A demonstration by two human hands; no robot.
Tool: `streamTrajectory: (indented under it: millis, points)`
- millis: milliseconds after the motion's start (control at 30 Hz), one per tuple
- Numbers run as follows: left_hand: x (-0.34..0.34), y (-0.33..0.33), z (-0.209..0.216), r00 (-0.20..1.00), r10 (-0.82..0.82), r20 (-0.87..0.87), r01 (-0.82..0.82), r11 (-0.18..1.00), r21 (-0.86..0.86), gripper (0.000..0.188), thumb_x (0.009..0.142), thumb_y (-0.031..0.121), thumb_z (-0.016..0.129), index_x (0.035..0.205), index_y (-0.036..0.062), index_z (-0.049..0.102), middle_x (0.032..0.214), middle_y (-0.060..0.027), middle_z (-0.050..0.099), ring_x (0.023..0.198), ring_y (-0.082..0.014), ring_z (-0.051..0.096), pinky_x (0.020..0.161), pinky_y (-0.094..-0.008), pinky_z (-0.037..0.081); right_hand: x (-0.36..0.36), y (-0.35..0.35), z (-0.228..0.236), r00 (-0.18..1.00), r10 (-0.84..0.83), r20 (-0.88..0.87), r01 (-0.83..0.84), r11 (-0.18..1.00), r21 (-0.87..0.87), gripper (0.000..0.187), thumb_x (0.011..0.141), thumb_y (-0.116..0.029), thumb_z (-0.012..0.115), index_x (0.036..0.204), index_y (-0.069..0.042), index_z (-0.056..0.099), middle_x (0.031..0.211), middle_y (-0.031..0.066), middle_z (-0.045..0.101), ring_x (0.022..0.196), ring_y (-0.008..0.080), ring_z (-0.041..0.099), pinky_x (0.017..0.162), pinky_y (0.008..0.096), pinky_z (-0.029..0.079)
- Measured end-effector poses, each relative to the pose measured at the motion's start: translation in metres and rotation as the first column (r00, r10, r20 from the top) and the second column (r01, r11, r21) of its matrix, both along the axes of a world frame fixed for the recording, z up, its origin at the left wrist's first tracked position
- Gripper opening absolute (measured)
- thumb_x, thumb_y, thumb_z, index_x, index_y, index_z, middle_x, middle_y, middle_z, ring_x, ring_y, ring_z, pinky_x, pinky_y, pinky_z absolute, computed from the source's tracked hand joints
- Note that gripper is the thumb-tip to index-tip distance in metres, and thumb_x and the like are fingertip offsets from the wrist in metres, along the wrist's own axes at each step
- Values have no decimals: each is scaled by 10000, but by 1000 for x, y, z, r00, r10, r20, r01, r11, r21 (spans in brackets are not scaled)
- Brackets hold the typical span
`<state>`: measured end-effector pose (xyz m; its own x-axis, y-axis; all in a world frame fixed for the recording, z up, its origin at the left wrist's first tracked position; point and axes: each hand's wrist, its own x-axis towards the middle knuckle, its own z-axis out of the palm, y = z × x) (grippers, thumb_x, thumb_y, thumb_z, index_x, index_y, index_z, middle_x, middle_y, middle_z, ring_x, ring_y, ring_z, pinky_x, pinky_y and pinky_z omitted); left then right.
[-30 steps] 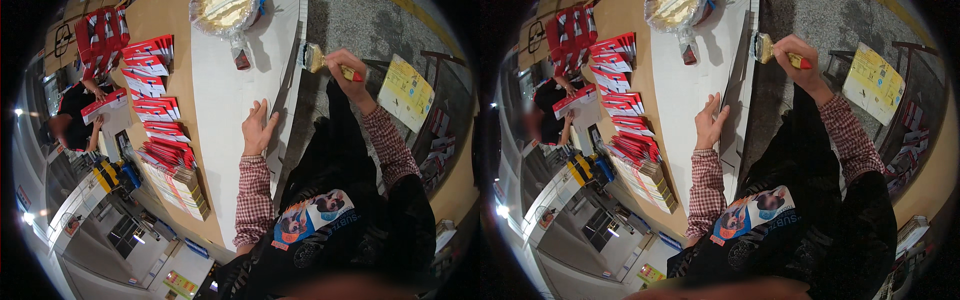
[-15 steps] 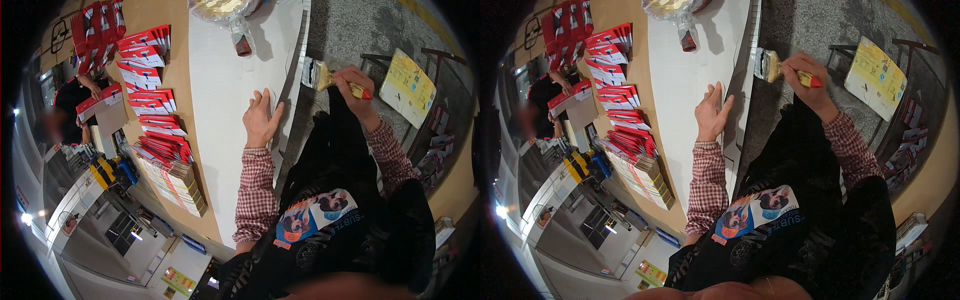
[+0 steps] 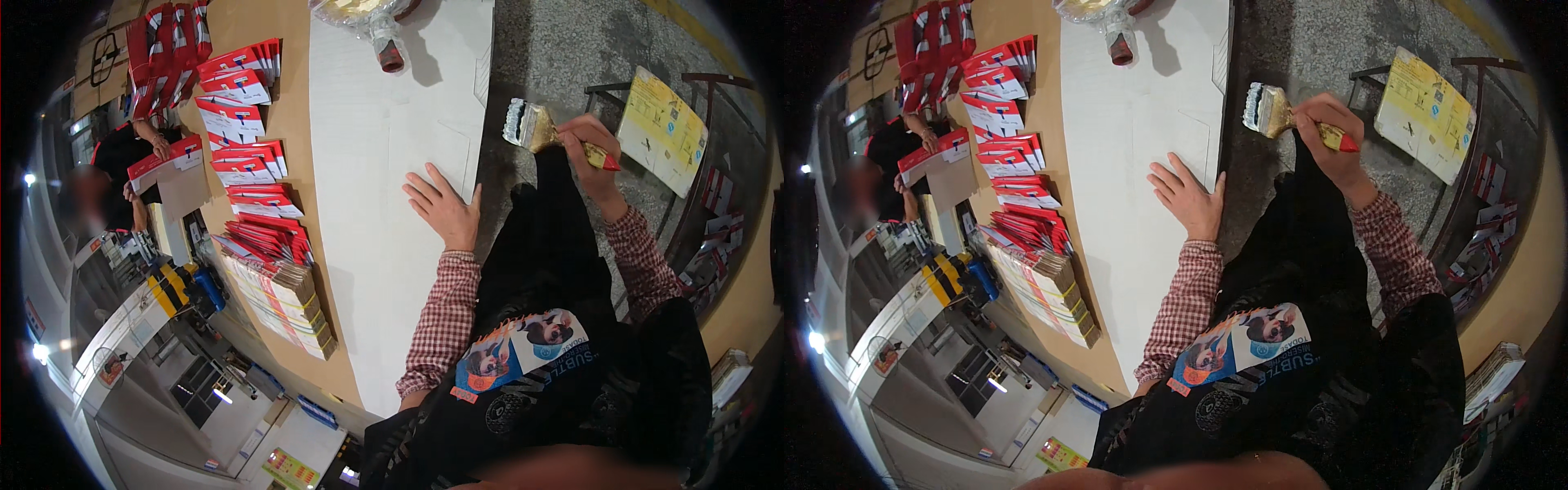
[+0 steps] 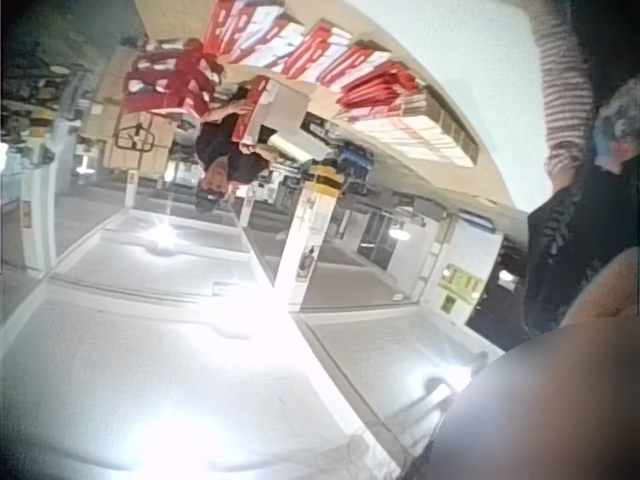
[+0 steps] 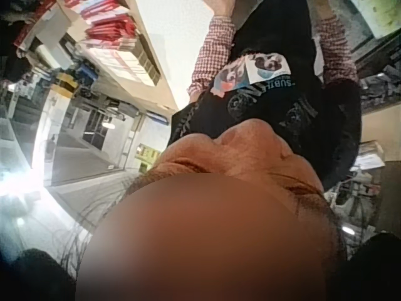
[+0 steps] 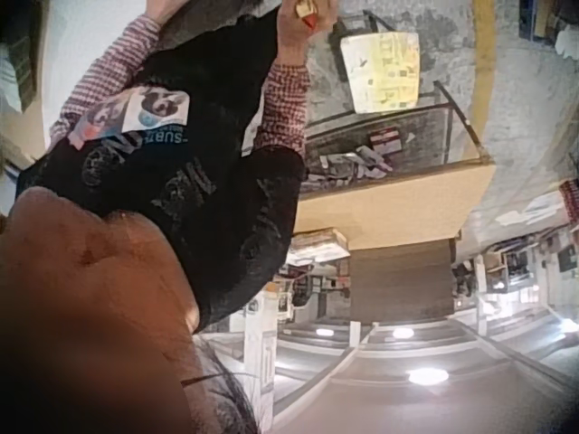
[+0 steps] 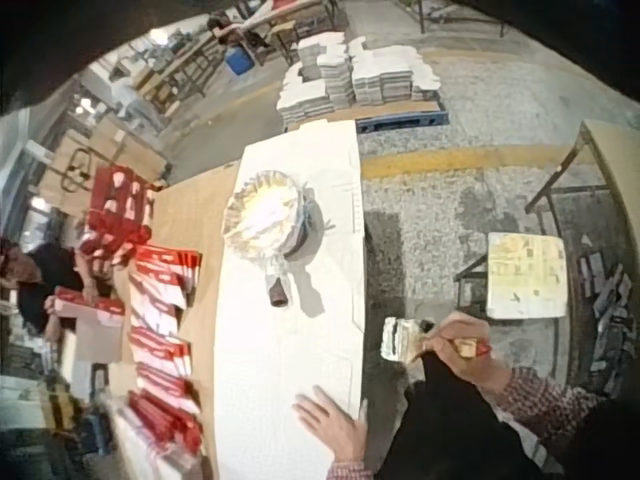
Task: Apply glue with a brush to the edges of stacked paper products to bond them.
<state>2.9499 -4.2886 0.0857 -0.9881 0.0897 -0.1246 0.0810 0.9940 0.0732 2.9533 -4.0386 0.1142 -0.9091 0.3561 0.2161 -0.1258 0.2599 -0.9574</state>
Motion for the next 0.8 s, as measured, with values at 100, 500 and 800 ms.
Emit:
streamTrajectory:
  millis: [100, 500, 800]
  points:
    - [-6, -18, 12, 995, -84, 62, 81, 995, 55, 919, 772, 458, 684, 1429, -2, 237, 1439, -352, 187, 1297, -557, 215, 1031, -556, 279, -6, -6, -3, 999, 37, -27, -37, 999, -8, 76, 838, -21, 624, 791, 39, 619, 871, 95, 631, 732, 146, 578, 649, 275, 459]
    - [-49, -57, 53, 917, -250, 312, 129, 923, 362, 644, 827, 364, 616, 1310, -29, 452, 1266, -320, 473, 1115, -430, 532, 849, -403, 483, -50, -15, -17, 978, 44, -204, -28, 996, 84, 122, 857, -59, 606, 783, 35, 627, 842, 106, 640, 730, 160, 601, 631, 267, 466]
    - [-55, -59, 56, 914, -265, 307, 138, 915, 378, 634, 819, 360, 622, 1287, -40, 471, 1192, -327, 519, 1024, -426, 575, 800, -406, 496, -34, -27, -12, 971, 57, -232, -63, 998, -22, 60, 861, -17, 608, 822, 28, 619, 831, 75, 627, 711, 140, 575, 614, 256, 446]
